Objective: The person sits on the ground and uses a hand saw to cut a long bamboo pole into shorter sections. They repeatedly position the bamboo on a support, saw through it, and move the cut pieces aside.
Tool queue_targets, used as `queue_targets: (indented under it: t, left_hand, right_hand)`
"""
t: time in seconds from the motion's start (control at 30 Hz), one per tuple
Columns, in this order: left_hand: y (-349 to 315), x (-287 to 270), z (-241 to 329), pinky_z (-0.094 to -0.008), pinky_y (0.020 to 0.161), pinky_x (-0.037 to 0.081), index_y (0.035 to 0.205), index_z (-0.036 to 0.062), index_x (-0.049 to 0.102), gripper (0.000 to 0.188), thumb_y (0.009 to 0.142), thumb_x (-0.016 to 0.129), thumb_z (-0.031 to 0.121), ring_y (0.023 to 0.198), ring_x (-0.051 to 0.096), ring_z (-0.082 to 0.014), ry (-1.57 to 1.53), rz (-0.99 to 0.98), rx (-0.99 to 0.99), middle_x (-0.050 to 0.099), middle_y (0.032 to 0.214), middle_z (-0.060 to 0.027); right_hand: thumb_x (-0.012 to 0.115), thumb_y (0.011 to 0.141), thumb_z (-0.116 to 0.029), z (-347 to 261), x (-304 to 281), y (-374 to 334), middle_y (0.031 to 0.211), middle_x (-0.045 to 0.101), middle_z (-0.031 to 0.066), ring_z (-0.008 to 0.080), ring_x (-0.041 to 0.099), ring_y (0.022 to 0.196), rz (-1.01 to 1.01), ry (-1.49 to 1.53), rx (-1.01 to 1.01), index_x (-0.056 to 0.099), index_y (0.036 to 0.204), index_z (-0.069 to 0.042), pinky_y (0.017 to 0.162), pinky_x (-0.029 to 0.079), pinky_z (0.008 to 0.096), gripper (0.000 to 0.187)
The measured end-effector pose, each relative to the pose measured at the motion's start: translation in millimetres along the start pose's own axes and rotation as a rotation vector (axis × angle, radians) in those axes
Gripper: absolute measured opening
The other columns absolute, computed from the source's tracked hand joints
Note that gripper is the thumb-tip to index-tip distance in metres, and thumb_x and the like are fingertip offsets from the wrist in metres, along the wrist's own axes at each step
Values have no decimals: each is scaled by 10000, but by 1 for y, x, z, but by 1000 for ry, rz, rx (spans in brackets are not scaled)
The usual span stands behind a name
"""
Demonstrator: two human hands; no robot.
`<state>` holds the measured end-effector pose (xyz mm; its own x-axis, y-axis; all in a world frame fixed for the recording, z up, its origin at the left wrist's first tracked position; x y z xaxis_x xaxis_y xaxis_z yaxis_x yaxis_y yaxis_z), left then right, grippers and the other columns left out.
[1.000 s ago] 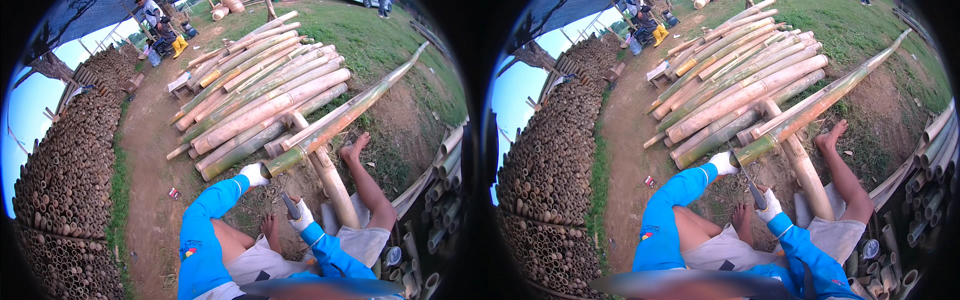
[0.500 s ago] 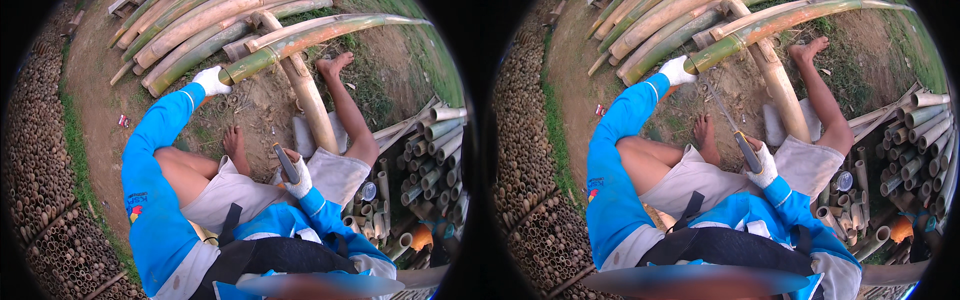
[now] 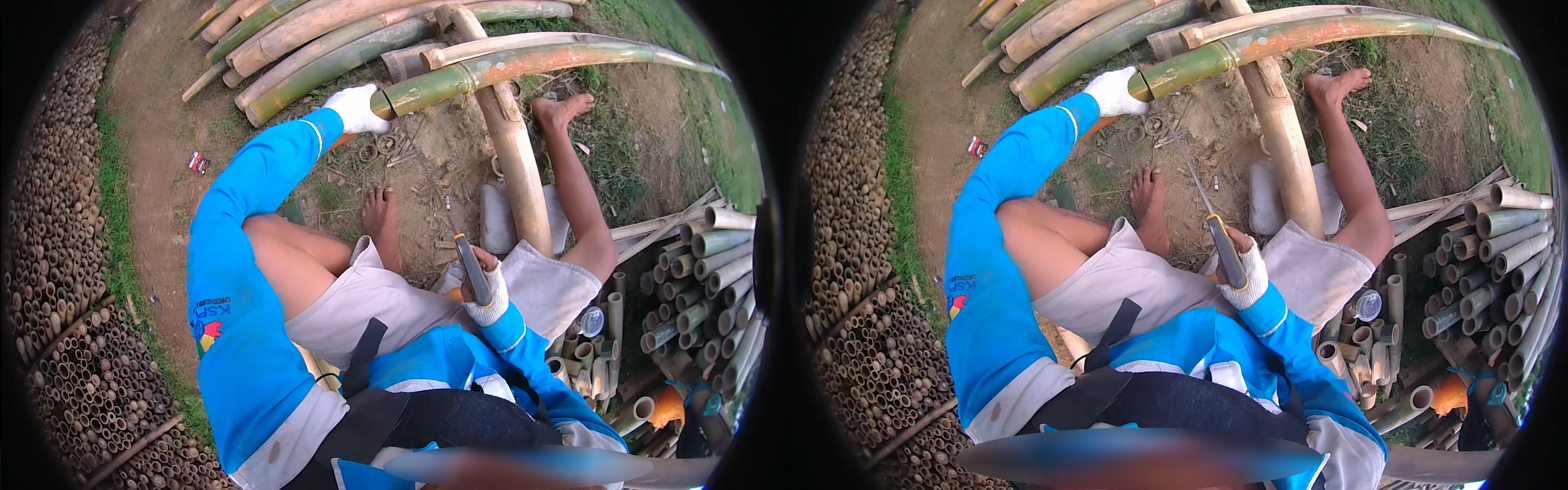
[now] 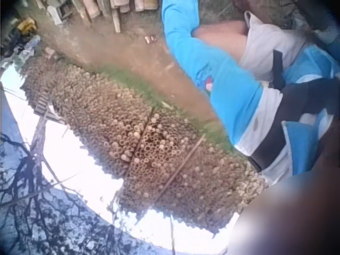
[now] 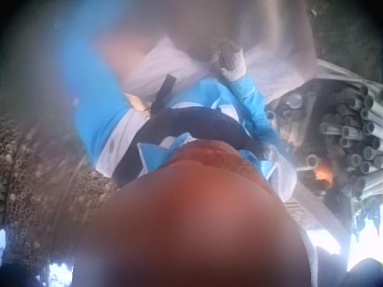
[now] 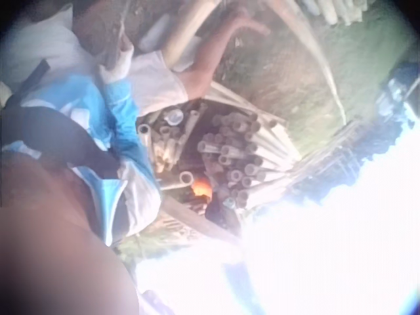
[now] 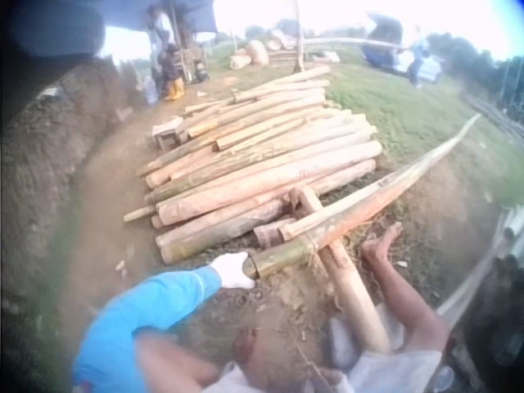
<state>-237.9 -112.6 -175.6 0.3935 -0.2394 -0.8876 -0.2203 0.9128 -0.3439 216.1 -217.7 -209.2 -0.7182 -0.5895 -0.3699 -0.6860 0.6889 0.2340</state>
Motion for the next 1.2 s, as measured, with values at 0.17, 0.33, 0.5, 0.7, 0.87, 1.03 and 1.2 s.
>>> queue_targets:
  t: [0.17, 0.33, 0.5, 0.7, 0.87, 1.03, 1.2]
  left_hand:
    - [3, 2, -5, -495, 980, 568, 1232, 78, 685, 718, 702, 845, 535, 1112, 727, -449, -41, -15, -10, 759, 1173, -254]
    - [1, -1, 1, -487, 985, 571, 1264, 74, 707, 737, 699, 850, 526, 1120, 730, -442, -20, -20, -21, 758, 1191, -259]
    - [0, -6, 8, -484, 1008, 569, 1267, 63, 718, 757, 692, 854, 535, 1147, 727, -435, 5, -42, -32, 756, 1225, -259]
    - [1, 1, -2, -471, 1006, 556, 1223, 69, 714, 729, 703, 858, 559, 1155, 719, -432, -77, -7, -20, 746, 1235, -253]
    - [8, 6, -8, -470, 1010, 558, 1241, 62, 710, 743, 699, 855, 549, 1160, 719, -434, -70, 2, -14, 749, 1231, -255]
    - [9, 9, -10, -450, 1036, 558, 1270, 60, 710, 784, 680, 865, 552, 1176, 723, -423, -35, -35, -13, 754, 1242, -255]
    - [-7, 5, -36, -438, 1065, 551, 1308, 121, 690, 750, 707, 921, 505, 1196, 724, -377, -199, 44, 7, 762, 1255, -194]
  right_hand:
    - [615, 940, -46, -4, -17, -28, 1289, 611, 144, 252, 637, 1136, -80, -65, 34, 459, 1509, 15, 1012, 511, 371, 593]
    - [700, 858, 2, 40, 48, 94, 1147, 645, 122, 259, 674, 981, 12, 1, 111, 505, 1488, -67, 910, 553, 362, 663]
    - [700, 860, 10, 36, 69, 125, 1101, 645, 157, 296, 674, 969, 108, 59, 24, 537, 1461, -61, 896, 553, 382, 626]
    - [604, 935, 27, 7, 4, -14, 1204, 624, 92, 210, 633, 1058, -3, 16, 8, 482, 1501, 0, 964, 510, 344, 579]
    - [681, 884, -1, 22, 13, 1, 1150, 639, 102, 219, 648, 958, -27, 68, 168, 509, 1498, -48, 906, 537, 334, 639]
    - [751, 860, -39, 44, 71, 139, 1221, 712, 181, 308, 729, 1053, -47, 101, 337, 552, 1492, -107, 937, 580, 392, 666]
    - [758, 863, -52, 44, 82, 142, 1149, 712, 185, 292, 733, 1002, -20, 156, 354, 570, 1517, -121, 883, 586, 400, 684]
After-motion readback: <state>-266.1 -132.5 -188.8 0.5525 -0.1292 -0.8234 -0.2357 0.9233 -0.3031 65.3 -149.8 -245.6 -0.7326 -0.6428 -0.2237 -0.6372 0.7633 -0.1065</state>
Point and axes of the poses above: each hand's wrist, its own y-axis towards the middle knuckle, its own x-axis out of the palm, z = x × y, the point moved 1 cm from there along y, towards the middle knuckle
